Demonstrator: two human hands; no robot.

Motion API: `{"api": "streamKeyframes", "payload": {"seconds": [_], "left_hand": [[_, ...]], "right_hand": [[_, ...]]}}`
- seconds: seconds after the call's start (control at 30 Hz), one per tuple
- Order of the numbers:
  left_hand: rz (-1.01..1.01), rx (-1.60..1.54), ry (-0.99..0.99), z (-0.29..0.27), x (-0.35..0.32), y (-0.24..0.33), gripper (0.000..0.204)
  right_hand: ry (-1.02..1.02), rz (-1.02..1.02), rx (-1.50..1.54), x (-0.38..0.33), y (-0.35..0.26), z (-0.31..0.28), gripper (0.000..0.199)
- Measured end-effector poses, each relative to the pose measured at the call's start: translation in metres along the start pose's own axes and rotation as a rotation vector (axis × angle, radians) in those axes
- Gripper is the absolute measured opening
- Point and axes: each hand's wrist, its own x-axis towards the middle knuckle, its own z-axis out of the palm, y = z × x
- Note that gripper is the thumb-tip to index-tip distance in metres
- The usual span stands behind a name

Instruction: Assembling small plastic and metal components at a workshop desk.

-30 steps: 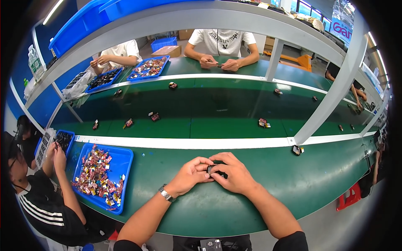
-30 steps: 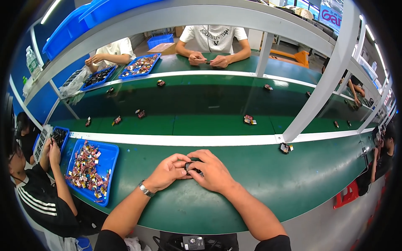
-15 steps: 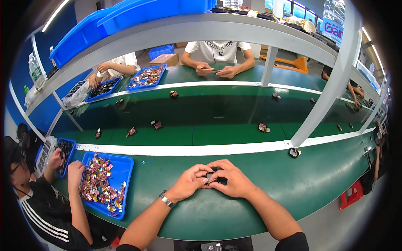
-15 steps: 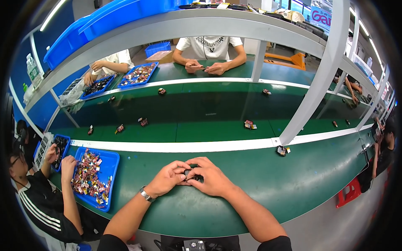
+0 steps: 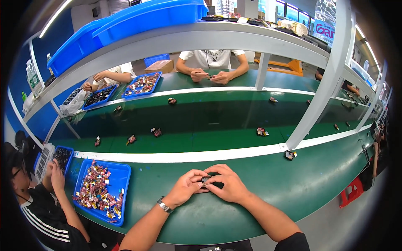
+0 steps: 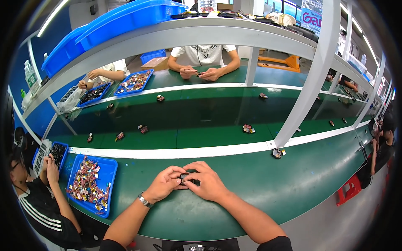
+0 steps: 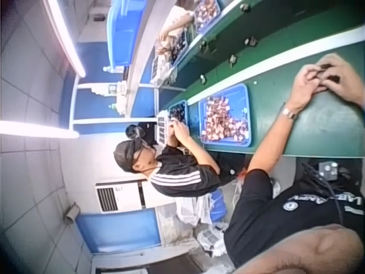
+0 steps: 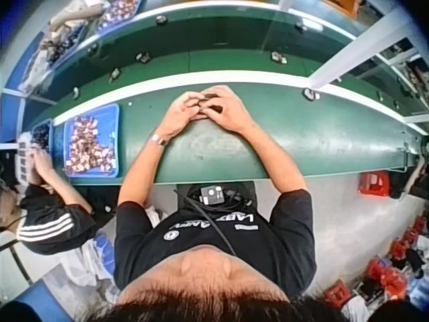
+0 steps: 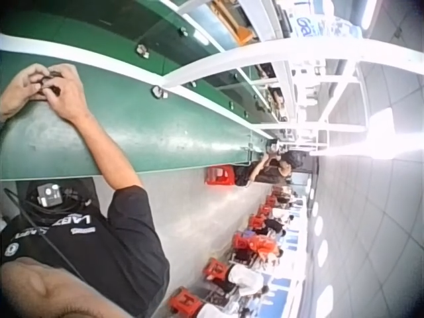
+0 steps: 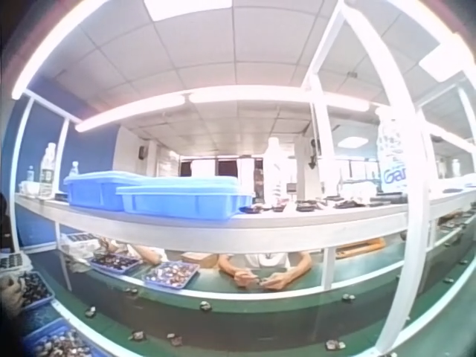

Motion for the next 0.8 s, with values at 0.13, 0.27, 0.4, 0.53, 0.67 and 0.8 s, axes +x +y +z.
{"api": "streamKeyframes", "payload": {"seconds": [0.13, 0.27, 0.4, 0.53, 0.67, 0.8], "left_hand": [[-0.004, -0.036, -0.023, -0.003, 0.001, -0.003, 0.030], [-0.016, -0.047, -0.007, -0.002, 0.002, -0.001, 0.029], [-0.007, -0.057, -0.003, -0.004, 0.002, -0.003, 0.027], [-0.020, -0.073, -0.011, -0.006, 0.002, -0.004, 0.027], [-0.006, -0.101, 0.004, -0.005, 0.002, -0.004, 0.027], [0.004, -0.104, 0.002, -0.005, 0.002, -0.005, 0.027]], "right_hand": [[0.043, 0.004, -0.010, -0.002, 0.000, 0.004, 0.012], [0.075, -0.007, -0.021, -0.003, 0.000, 0.011, 0.012], [0.072, -0.004, 0.010, -0.002, -0.002, 0.011, 0.015], [0.046, 0.023, 0.042, -0.003, -0.002, 0.010, 0.016], [0.077, 0.051, 0.026, -0.003, -0.004, 0.011, 0.017], [0.099, 0.057, 0.012, -0.004, -0.004, 0.015, 0.018]]}}
